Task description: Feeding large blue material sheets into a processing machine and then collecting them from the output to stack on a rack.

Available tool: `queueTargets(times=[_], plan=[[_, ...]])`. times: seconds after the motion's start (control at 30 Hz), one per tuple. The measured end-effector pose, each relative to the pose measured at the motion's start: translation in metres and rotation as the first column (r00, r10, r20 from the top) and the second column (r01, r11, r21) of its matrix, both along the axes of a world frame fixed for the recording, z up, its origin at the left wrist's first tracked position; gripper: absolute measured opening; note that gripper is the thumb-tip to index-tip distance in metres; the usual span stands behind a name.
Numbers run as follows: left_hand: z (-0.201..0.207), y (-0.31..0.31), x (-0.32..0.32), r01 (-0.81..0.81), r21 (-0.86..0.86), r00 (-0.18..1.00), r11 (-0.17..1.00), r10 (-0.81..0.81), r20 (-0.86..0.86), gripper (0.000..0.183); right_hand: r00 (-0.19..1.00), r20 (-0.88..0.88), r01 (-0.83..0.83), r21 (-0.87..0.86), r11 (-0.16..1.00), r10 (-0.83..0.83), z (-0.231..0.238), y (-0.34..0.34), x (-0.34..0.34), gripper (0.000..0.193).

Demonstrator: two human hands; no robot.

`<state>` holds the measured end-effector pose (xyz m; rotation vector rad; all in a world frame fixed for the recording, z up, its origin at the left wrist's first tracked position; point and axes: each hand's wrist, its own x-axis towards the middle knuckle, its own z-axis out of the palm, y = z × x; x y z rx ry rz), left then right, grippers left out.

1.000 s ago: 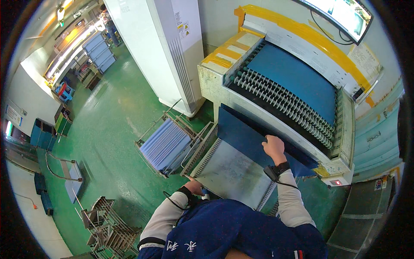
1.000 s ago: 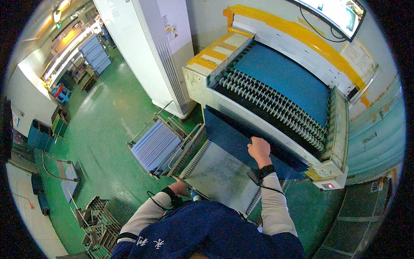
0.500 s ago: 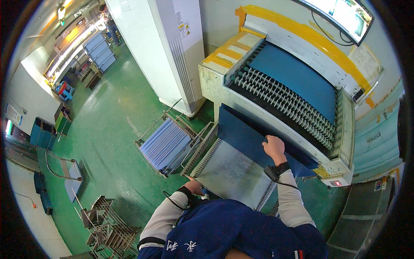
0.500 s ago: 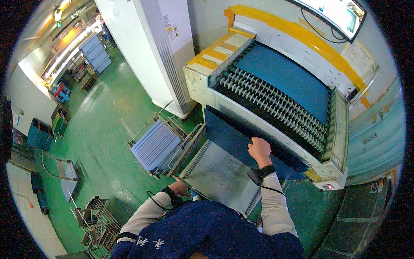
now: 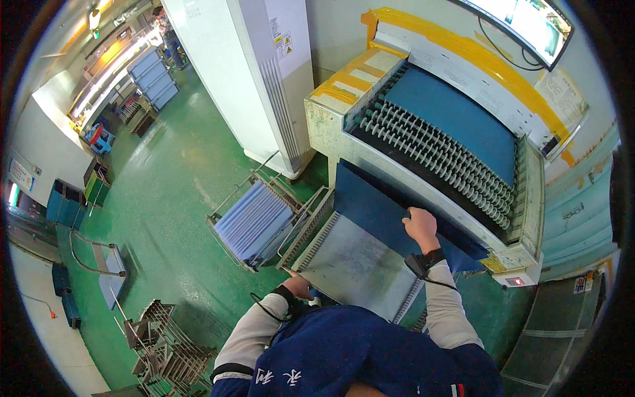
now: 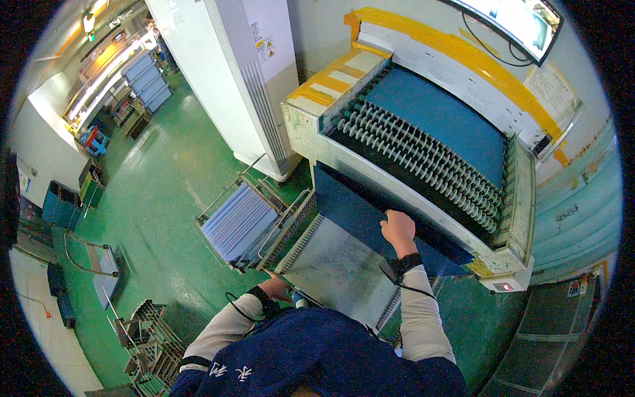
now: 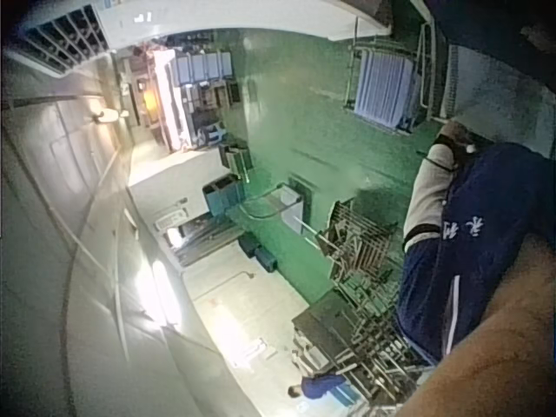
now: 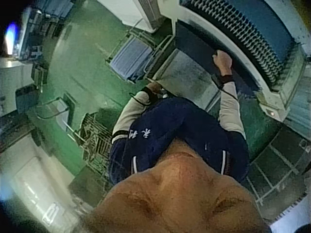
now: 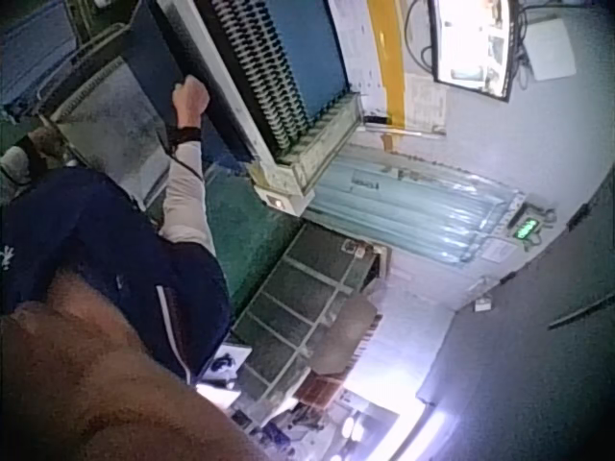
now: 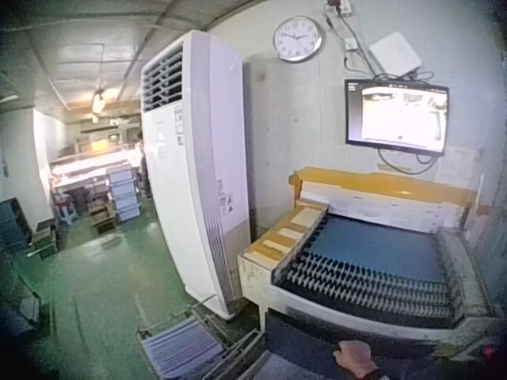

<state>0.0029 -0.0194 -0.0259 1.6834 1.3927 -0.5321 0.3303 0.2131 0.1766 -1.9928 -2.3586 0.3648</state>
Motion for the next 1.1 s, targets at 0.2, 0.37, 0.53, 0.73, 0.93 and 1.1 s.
queueTargets(times=[0.2,0.37,0.53,0.73,0.93,1.1], plan=[[-0.001,-0.004,-0.002,-0.019,0.064,0.999,0.998,0.016,0.046,0.074,1.0,-0.007,-0.002,0.007,1.0,0.003,-0.002,0.001,0.0,0.038],[0.022,0.004,0.003,-0.072,-0.056,0.997,0.996,0.074,0.027,0.073,1.0,0.008,0.003,-0.006,1.0,-0.003,-0.004,0.002,0.003,0.038],[0.016,0.001,0.0,-0.043,-0.032,0.998,0.999,0.044,0.034,0.072,1.0,0.009,0.001,-0.017,1.0,-0.001,-0.001,0.002,0.0,0.038],[0.0,-0.005,-0.002,-0.042,0.06,0.998,0.997,0.039,0.047,0.07,1.0,0.016,0.003,-0.026,1.0,-0.002,0.001,0.001,-0.001,0.039],[0.004,-0.004,-0.002,-0.004,0.086,0.998,0.996,-0.001,0.066,0.067,1.0,0.018,0.01,-0.026,1.0,-0.01,0.002,0.001,-0.002,0.039],[0.002,-0.003,-0.002,0.06,0.109,0.997,0.992,-0.065,0.039,0.066,1.0,0.011,0.009,-0.035,0.999,-0.008,0.005,0.0,-0.003,0.039]])
